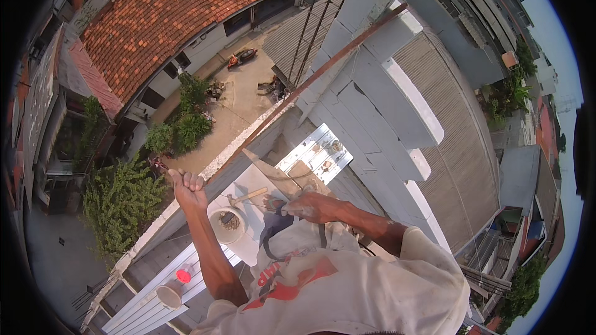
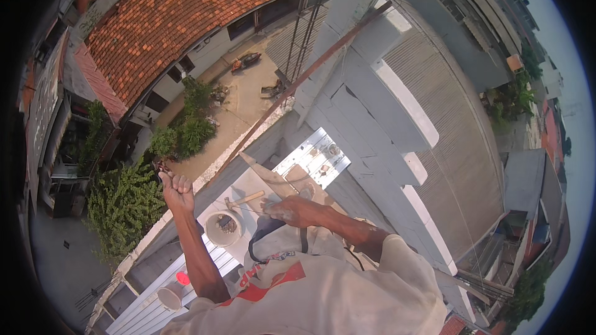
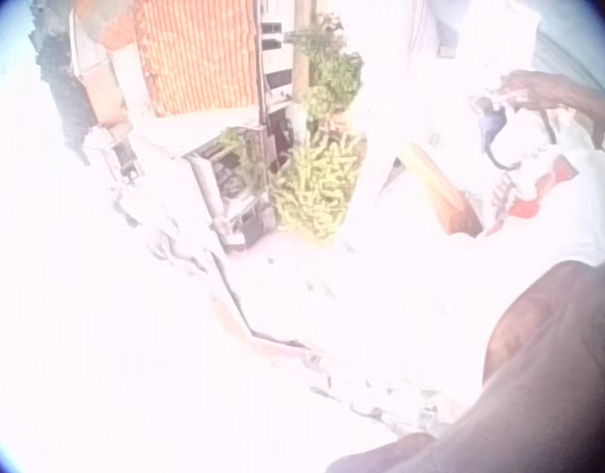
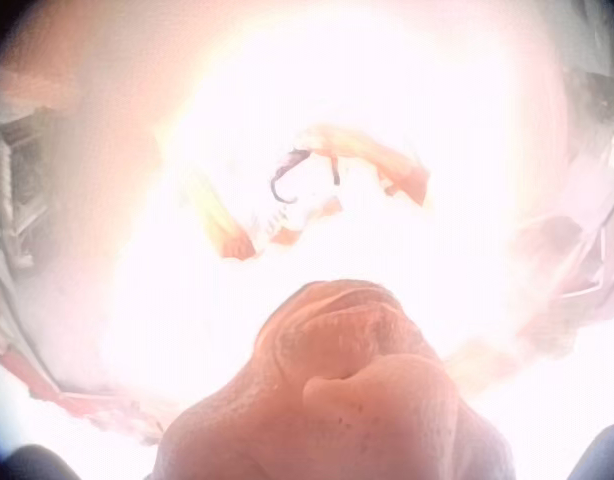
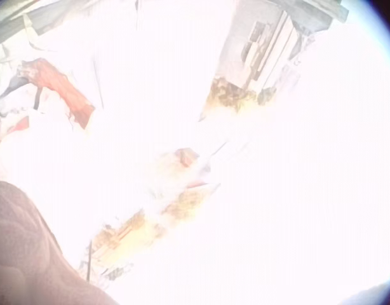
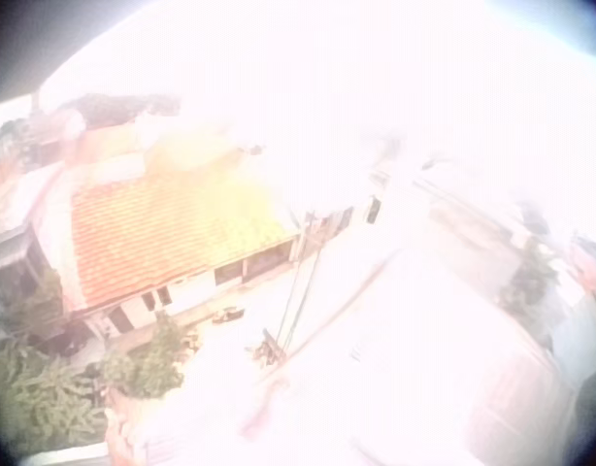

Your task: The person hammers nails into a wooden beam on a rooftop, then ties a metal rod to a vertical rebar structure using wire. Finally, the person picks up a white rectangular panel and positions it on the roof.

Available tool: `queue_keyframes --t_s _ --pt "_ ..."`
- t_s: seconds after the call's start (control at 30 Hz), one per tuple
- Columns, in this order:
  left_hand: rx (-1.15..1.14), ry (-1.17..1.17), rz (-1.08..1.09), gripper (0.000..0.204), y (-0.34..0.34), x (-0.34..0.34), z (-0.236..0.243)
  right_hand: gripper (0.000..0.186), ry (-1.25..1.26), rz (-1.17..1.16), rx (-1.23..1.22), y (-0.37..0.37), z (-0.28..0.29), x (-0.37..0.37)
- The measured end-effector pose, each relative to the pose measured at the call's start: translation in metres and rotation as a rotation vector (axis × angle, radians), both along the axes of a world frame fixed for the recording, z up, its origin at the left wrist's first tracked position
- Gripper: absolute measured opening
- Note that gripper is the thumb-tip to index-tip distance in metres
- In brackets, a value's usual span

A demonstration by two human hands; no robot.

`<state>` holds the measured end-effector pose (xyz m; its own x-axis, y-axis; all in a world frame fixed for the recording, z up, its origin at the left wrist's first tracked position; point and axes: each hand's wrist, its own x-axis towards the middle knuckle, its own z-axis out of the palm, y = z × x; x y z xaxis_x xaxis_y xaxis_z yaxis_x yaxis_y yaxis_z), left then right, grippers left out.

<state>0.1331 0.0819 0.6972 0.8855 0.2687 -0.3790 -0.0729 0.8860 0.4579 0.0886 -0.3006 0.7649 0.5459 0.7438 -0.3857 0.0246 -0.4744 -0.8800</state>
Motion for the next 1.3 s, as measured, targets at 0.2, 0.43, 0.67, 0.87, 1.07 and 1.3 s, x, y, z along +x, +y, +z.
queue_keyframes --t_s 0.2,0.43,0.67,0.87,1.07,1.3 --pt "0.127 0.003 -0.124 0.038 -0.055 0.05 0.012 0.029 -0.141 -0.05 -0.098 -0.069 -0.015 -0.015" --pt "0.178 -0.148 -0.292 0.039 -0.166 0.099 0.049 0.028 -0.18 -0.247 -0.239 -0.088 -0.017 -0.025" --pt "-0.146 -0.115 -0.556 0.037 -0.263 0.111 0.068 0.038 -0.178 -0.437 -0.234 -0.121 -0.021 -0.021" --pt "-0.206 -0.178 -0.713 0.032 -0.318 0.122 0.07 0.039 -0.123 -0.772 0.097 -0.155 0.009 -0.021" --pt "0.234 -0.164 -0.708 0.034 -0.381 0.124 0.085 0.03 -0.389 -0.801 -0.027 -0.196 0.002 -0.028" --pt "0.331 -0.248 -0.667 0.04 -0.426 0.128 0.087 0.025 -0.541 -0.852 -0.052 -0.219 0.012 -0.037"
